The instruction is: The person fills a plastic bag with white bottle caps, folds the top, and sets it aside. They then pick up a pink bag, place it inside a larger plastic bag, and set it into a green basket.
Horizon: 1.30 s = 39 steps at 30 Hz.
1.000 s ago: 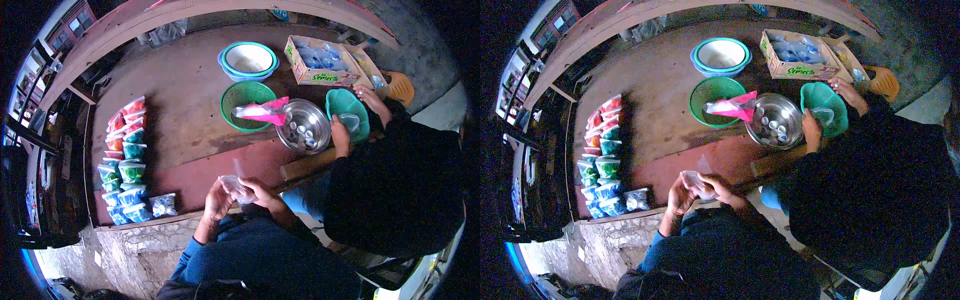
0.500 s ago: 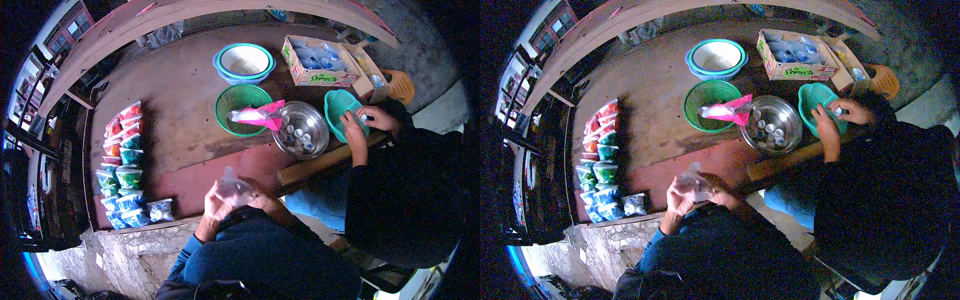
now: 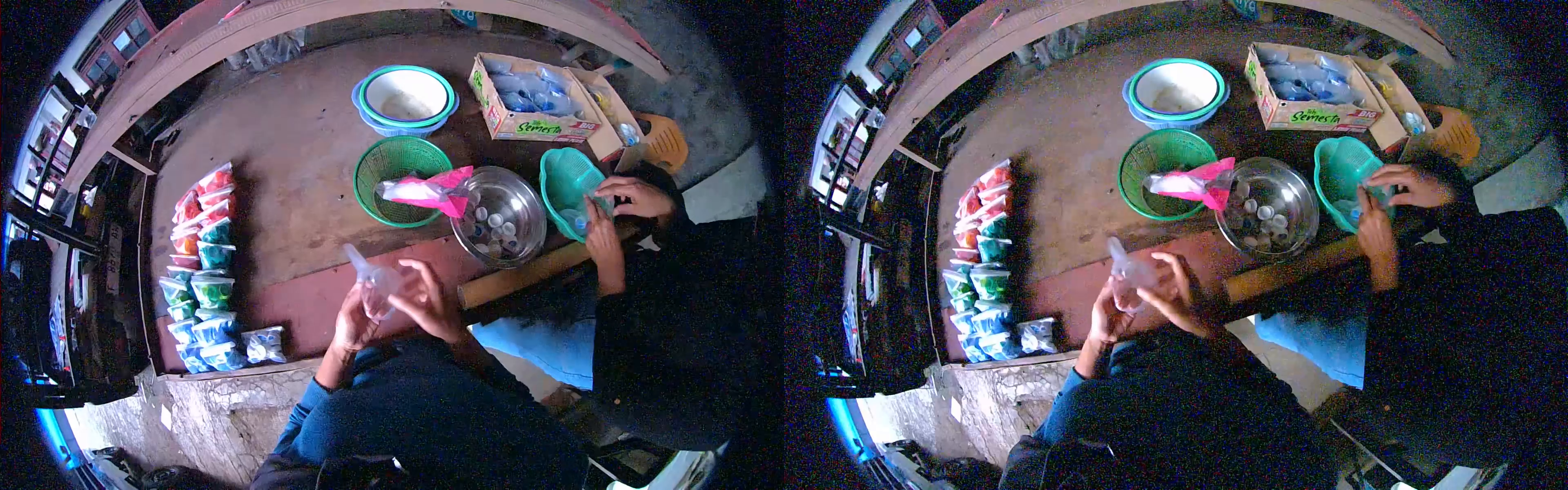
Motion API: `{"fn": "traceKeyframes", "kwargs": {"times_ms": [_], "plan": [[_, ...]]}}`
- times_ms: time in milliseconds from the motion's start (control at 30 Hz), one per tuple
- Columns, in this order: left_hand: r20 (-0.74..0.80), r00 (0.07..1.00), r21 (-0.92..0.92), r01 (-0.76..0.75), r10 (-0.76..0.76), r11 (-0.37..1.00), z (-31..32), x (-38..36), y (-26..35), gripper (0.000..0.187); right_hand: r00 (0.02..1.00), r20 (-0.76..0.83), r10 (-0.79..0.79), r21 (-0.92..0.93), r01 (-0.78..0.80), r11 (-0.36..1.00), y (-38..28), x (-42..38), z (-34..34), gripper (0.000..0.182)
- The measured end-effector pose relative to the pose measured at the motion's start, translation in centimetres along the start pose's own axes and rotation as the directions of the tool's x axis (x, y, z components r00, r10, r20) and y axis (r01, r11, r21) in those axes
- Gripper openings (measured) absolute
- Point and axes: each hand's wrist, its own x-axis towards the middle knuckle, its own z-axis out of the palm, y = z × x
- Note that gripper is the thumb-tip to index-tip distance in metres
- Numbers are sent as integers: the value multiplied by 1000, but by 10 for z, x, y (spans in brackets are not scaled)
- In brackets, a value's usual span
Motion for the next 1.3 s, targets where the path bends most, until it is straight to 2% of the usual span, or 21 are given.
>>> {"fn": "traceKeyframes", "kwargs": {"times_ms": [67,100,200,267,333,433,467,500,533,567,600,733,800,867,900,933,1000,1067,1167,1267,1300], "plan": [[140,989,97,24,-38,995,3,-1,0,18,990,-6,-142,16,142,990,17,0,5,36],[3,999,120,54,-55,991,10,-4,4,21,974,-32,-225,-20,224,974,15,6,0,37],[-111,985,194,-113,136,975,-10,9,0,24,973,-170,-156,203,190,961,31,15,-6,37],[32,895,710,-333,444,620,6,0,-3,28,967,-171,-191,173,220,960,20,15,-4,33],[397,748,877,-480,532,22,25,-4,6,26,950,-157,-269,52,280,959,19,17,-2,29],[135,986,986,-125,99,-107,44,-6,22,20,960,-54,-274,101,278,955,23,20,1,27],[209,962,976,-194,176,-96,36,-2,19,18,960,-20,-279,119,279,953,23,22,0,26],[279,926,960,-264,254,-92,21,4,14,16,985,134,-111,-63,120,991,18,22,-9,32],[343,880,939,-331,329,-93,16,7,13,14,961,172,-216,-236,253,938,15,23,-13,34],[134,932,981,-172,337,87,12,6,16,13,925,227,-305,-396,373,839,12,23,-17,37],[169,878,981,-196,449,14,21,4,19,12,878,296,-375,-532,478,699,12,22,-19,40],[72,920,997,-54,386,-56,28,-1,20,12,903,291,-315,-432,418,799,9,33,-31,46],[137,904,989,-100,405,-112,30,-1,19,10,911,46,-409,-199,410,890,22,38,-40,33],[265,830,964,-224,491,-142,27,-1,16,8,971,-170,-168,-150,143,978,19,48,-75,20],[257,837,966,-222,482,-130,26,-1,15,7,895,-280,-347,-384,227,895,38,62,-95,16],[250,846,968,-220,471,-117,25,0,15,7,816,-200,-543,-623,322,713,59,77,-119,16],[246,856,969,-204,454,-142,23,1,12,9,953,-95,-289,-781,109,615,94,91,-143,22],[254,859,960,-170,445,-221,23,3,12,12,914,-55,-402,-887,140,440,121,103,-148,19],[269,848,949,-153,457,-275,20,6,12,15,911,-82,-404,-902,105,420,169,119,-160,19],[332,823,931,-205,461,-303,16,10,9,14,930,-163,-330,-773,87,628,124,107,-152,15],[278,847,947,-164,454,-275,12,11,7,14,893,-296,-340,-691,46,721,115,102,-145,11]]}}
